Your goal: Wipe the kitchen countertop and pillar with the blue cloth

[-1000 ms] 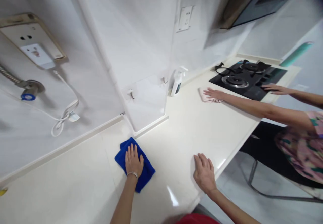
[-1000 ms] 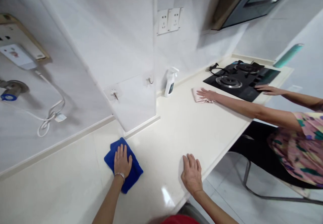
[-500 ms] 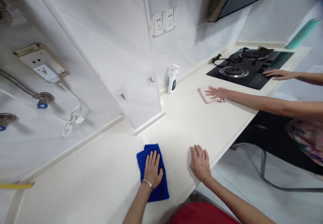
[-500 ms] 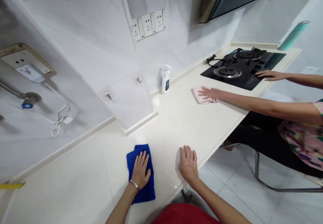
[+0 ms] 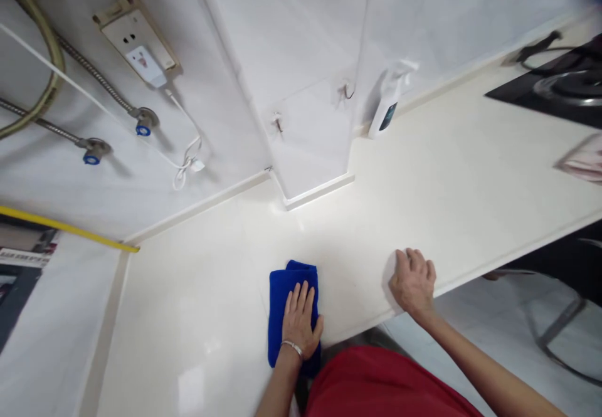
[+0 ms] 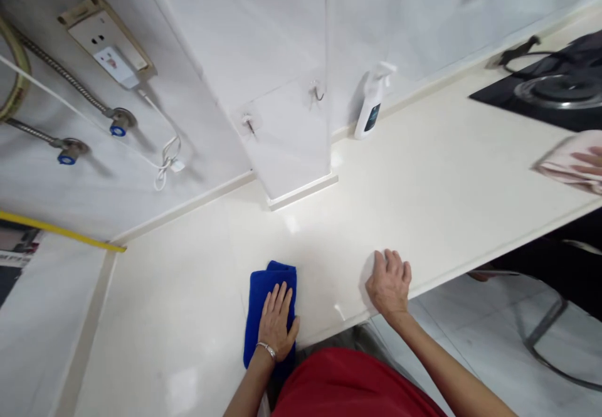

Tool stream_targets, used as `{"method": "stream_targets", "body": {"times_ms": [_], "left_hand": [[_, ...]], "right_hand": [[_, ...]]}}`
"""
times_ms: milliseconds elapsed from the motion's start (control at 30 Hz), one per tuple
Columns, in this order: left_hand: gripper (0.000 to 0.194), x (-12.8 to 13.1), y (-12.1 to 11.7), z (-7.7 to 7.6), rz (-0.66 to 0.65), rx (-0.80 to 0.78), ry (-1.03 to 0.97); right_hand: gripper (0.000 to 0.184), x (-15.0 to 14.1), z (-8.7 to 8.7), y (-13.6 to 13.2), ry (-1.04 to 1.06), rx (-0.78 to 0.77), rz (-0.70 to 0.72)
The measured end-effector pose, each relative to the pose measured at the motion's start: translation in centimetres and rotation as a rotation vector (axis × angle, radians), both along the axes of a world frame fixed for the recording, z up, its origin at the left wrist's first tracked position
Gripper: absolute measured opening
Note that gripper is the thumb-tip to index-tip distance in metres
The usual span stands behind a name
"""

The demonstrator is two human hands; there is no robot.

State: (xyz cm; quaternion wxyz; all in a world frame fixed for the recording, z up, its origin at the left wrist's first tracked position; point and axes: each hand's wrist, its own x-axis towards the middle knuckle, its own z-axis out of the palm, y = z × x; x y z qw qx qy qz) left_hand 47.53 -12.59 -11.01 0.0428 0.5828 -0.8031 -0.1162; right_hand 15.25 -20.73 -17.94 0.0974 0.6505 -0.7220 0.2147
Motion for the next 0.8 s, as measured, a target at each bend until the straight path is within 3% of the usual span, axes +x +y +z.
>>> {"method": "stream_targets", "body": {"times_ms": [200,367,467,600,800], "left_hand": [[0.061,9.3,4.8,-0.2,0.221,-0.036,-0.038],[0.062,18.7,8.0,-0.7,0.632,-0.108,-0.061],[0.071,22.9,9.3,-0.3,0.85,-0.124,-0.075],[0.081,24.4,9.2,0.1,0.988,-0.125,-0.121],[0.084,21.2,7.2,-0.4,1.013,-0.119,-0.183]], "right_hand": [[0.055,0.1,0.3,0.2,0.008,0.005,-0.002],[0.055,0.1,0.3,0.1,0.011,-0.003,0.003],[0.055,0.2,0.4,0.1,0.002,0.01,-0.001],[0.055,0.5,0.7,0.1,0.006,0.032,-0.007],[0.056,0.8,1.4,0.0,-0.012,0.084,-0.03]]}}
